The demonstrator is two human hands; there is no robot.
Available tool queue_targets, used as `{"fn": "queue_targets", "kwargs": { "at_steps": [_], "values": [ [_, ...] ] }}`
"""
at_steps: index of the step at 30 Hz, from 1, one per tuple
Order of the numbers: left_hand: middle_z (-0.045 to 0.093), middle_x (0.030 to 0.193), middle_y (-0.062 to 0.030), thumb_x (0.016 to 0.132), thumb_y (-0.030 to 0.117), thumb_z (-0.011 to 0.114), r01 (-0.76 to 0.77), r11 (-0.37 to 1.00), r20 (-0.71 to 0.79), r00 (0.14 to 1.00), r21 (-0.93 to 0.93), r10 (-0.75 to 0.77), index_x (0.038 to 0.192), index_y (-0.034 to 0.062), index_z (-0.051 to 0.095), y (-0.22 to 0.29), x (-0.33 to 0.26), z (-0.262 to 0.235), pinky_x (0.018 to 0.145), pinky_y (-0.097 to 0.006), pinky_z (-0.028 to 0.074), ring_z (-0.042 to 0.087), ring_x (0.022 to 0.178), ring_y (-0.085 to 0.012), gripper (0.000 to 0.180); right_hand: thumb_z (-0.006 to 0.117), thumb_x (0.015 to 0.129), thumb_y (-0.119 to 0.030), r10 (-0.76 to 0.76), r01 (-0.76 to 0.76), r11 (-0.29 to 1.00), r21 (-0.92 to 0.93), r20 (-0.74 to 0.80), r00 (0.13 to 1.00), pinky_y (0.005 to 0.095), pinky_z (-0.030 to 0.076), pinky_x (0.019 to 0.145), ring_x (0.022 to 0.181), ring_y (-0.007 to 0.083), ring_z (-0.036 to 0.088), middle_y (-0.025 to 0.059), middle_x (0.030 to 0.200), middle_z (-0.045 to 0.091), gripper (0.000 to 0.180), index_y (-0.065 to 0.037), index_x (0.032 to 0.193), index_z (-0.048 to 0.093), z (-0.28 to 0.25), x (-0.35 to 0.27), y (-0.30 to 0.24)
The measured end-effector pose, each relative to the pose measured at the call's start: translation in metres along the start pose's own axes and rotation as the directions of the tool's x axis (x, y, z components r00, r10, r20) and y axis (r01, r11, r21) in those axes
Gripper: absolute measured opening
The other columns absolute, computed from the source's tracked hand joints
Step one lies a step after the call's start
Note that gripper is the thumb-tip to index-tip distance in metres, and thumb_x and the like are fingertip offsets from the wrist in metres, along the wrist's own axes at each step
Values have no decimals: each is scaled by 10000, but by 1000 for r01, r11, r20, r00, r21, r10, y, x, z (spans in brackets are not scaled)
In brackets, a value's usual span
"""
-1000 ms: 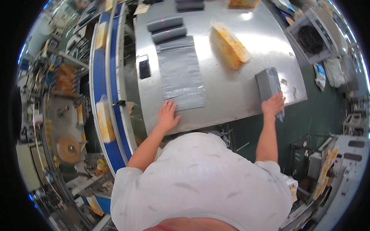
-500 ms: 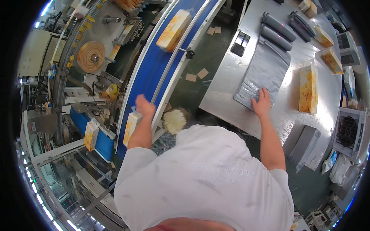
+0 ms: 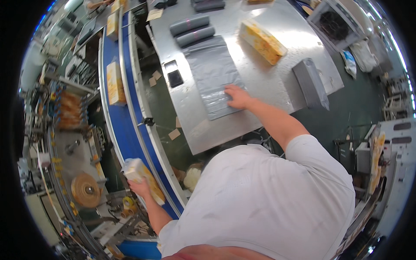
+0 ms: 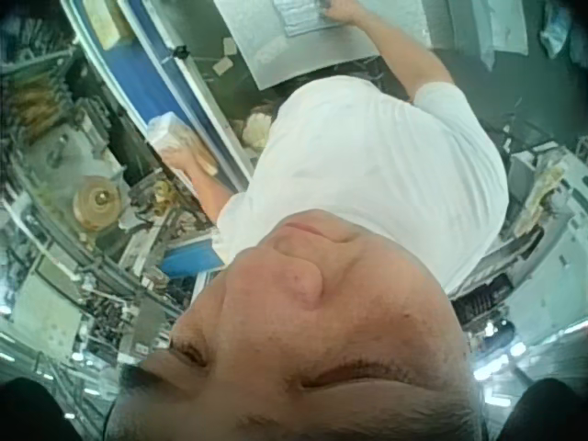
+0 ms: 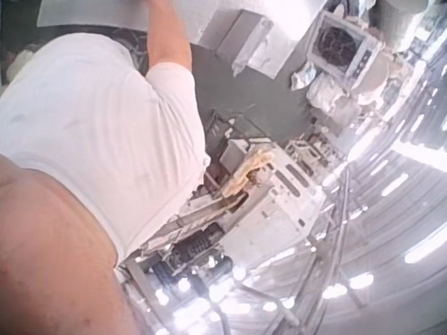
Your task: The person picks up bread loaves from a conveyor belt, places them into plastic bags, and folds the bag openings before setting them aside.
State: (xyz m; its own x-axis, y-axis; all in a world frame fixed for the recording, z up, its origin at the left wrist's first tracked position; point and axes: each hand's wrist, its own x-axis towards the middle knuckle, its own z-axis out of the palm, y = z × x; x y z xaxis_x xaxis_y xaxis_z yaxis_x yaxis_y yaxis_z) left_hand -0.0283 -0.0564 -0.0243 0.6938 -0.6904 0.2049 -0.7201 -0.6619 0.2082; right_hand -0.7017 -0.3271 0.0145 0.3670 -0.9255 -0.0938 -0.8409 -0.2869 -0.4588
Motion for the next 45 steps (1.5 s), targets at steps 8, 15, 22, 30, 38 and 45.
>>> {"fn": "queue_targets", "kwargs": {
  "at_steps": [8, 15, 22, 30, 38, 45],
  "values": [
    [689, 1271, -138, 848, 100, 810, 13, 348, 179, 875, -938, 450, 1413, -42, 567, 315, 64, -92, 1011, -388, 525, 666, 1123, -228, 631, 763, 947, -326, 148, -25, 853, 521, -195, 970, 447, 400, 1211, 1442, 384, 480, 194, 1555, 506, 662, -50, 1499, 524, -7, -52, -22],
    [621, 1358, -122, 920, 110, 812, 247, 343, 418, 651, -906, 633, 1436, -14, 592, 508, -149, 60, 953, -343, 527, 644, 1061, -195, 575, 787, 926, -360, 357, -177, 718, 674, -137, 924, 466, 476, 1100, 1330, 385, 570, 206, 1446, 591, 680, -75, 1487, 531, -15, -74, -36],
    [647, 1358, -136, 900, 30, 794, 452, 314, 536, 543, -835, 647, 1651, 5, 211, 585, -105, 67, 1014, -342, 517, 643, 1142, -225, 951, 694, 925, -248, 59, -37, 995, 97, -236, 970, 489, 377, 1185, 1453, 369, 451, 97, 1521, 558, 495, -102, 1395, 638, -34, -47, 66],
    [402, 1599, -263, 811, 202, 832, -789, 206, 168, 132, -578, 977, 1275, 133, 735, 631, -129, 10, 1137, -510, 420, 445, 1357, -471, 479, 605, 887, -148, 37, -19, 996, 86, -213, 976, 557, 243, 1237, 1506, 357, 332, 46, 1664, 388, 703, -130, 1576, 470, -76, -36, 69],
    [364, 1584, -327, 945, 408, 773, -227, 637, 399, 615, -736, 680, 1368, -96, 515, 571, -158, 55, 1177, -508, 360, 437, 1401, -452, 706, 618, 880, -124, -166, 255, 938, 234, -343, 924, 503, 362, 1171, 1359, 358, 481, 86, 1505, 551, 628, -101, 1500, 524, -53, -61, 76],
    [668, 1159, -203, 1022, 316, 672, 313, 318, 444, 691, -895, 570, 1333, -69, 562, 541, -161, 50, 969, -455, 511, 667, 1025, -365, 506, 668, 909, -266, 125, -126, 992, 13, -265, 956, 477, 458, 987, 1125, 316, 567, 50, 1054, 685, 177, -122, 920, 770, -41, -23, 86]
  ]
}}
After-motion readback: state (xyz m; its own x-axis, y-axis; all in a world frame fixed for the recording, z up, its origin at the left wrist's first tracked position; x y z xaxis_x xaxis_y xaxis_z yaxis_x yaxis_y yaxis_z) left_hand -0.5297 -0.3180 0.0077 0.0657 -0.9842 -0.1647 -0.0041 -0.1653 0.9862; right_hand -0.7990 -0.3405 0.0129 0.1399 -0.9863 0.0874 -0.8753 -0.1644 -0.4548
